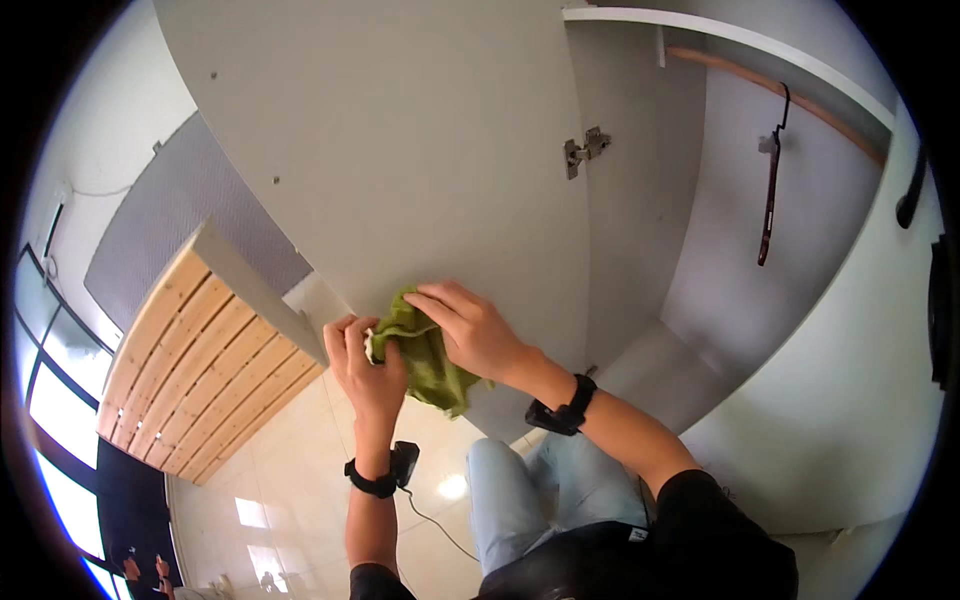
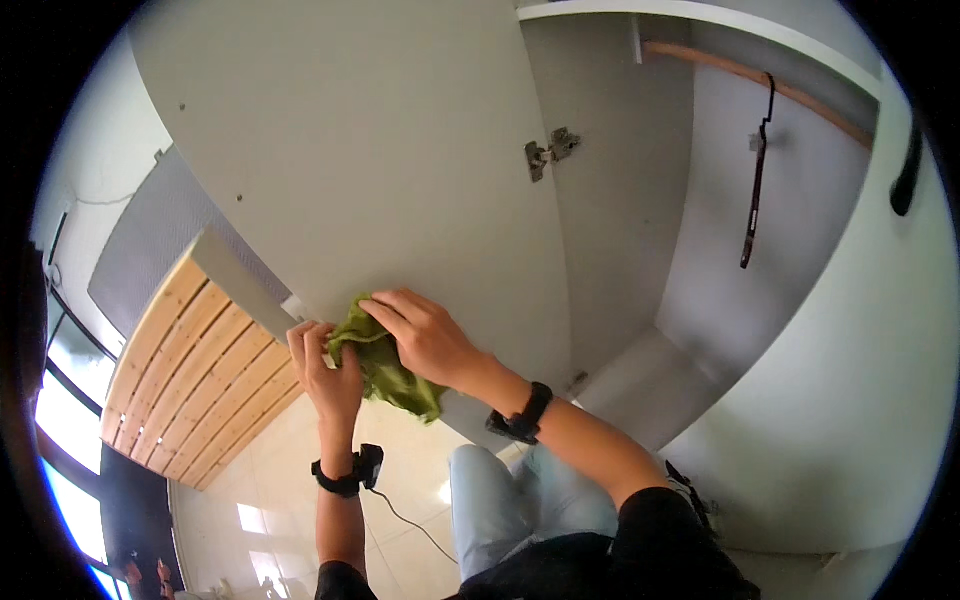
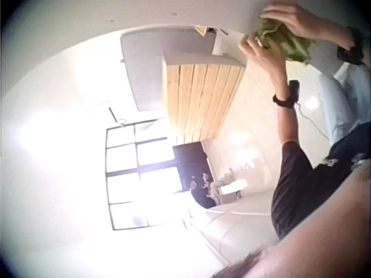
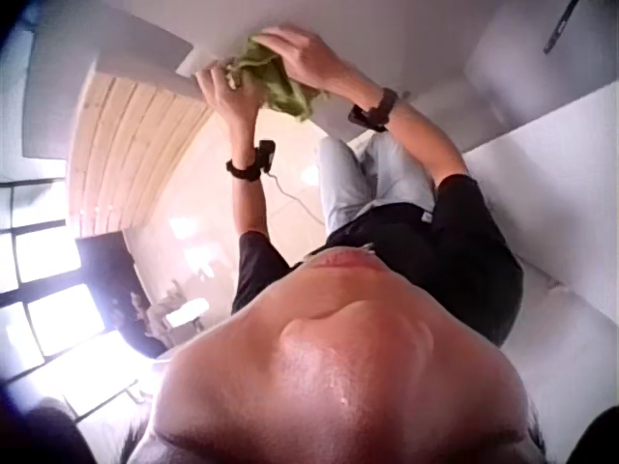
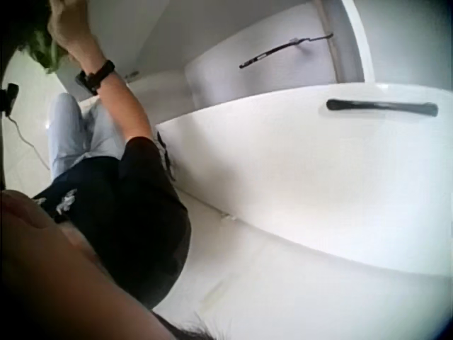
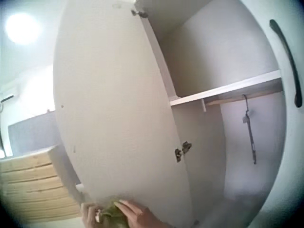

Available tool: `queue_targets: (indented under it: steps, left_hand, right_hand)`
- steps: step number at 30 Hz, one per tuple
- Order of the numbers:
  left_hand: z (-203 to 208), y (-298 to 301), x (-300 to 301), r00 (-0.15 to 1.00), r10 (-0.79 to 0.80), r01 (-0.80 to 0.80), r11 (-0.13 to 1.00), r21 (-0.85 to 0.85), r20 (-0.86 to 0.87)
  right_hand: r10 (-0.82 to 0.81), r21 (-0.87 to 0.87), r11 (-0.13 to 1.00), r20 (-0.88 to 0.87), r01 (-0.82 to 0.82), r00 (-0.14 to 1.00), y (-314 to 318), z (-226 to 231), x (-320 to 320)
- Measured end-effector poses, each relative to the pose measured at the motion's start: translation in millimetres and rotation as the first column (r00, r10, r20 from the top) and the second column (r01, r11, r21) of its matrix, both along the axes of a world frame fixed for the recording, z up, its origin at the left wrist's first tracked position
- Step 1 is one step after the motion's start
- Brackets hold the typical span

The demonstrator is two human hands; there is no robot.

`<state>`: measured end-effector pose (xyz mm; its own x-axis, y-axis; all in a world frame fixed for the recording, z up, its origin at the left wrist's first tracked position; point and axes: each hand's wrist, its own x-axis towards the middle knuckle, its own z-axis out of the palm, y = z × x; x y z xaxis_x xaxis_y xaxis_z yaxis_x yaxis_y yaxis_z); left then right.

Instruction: The person wipes down a wooden hanger with a green cloth, hangs it on a closet rod, and then uses the cloth to wipe the interior edges, exterior doors, and handles of the white closet, finishing by wiping down a dark brown door nearby.

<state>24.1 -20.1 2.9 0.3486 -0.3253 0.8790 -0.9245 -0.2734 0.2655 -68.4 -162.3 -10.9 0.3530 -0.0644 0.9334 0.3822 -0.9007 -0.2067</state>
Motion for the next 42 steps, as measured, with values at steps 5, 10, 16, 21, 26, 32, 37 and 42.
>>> queue_targets:
  steps: [5, 10, 16, 21, 26, 32, 37, 42]
  left_hand:
    - [27, 0, -33, 0.95, -0.308, 0.31, 0.948, 0.066, -0.052]
    - [32, -16, -44, 0.934, -0.337, 0.357, 0.87, 0.34, -0.117]
    - [50, -20, -43, 0.91, -0.414, 0.382, 0.835, 0.395, -0.004]
    - [68, -19, -47, 0.914, -0.389, 0.395, 0.796, 0.458, -0.113]
    - [88, -4, -48, 0.95, -0.304, 0.302, 0.828, 0.472, -0.074]
    - [108, 17, -31, 0.973, -0.213, 0.152, 0.882, 0.447, 0.09]
    - [102, 19, -39, 0.919, -0.1, 0.276, 0.854, 0.441, -0.381]
    - [116, 10, -40, 0.708, -0.193, 0.386, 0.912, 0.143, -0.679]
  right_hand:
    - [-0.006, 0.225, 0.974, 0.058, -0.007, 0.998, 7, 5, -14]
    - [0.011, 0.356, 0.932, 0.16, -0.068, 0.987, 3, -3, -18]
    - [0.063, 0.571, 0.801, 0.214, -0.177, 0.975, 12, -4, -31]
    - [0.266, 0.535, 0.843, -0.321, -0.058, 0.909, -7, -53, -36]
    - [0.424, 0.705, 0.705, -0.341, -0.07, 0.839, -18, -71, -45]
    - [0.214, 0.698, 0.708, -0.354, 0.104, 0.911, -49, -65, -48]
    - [-0.198, 0.661, 0.733, -0.02, 0.161, 0.98, -94, -52, -42]
    - [-0.381, 0.364, 0.894, 0.309, 0.262, 0.871, -124, 10, -37]
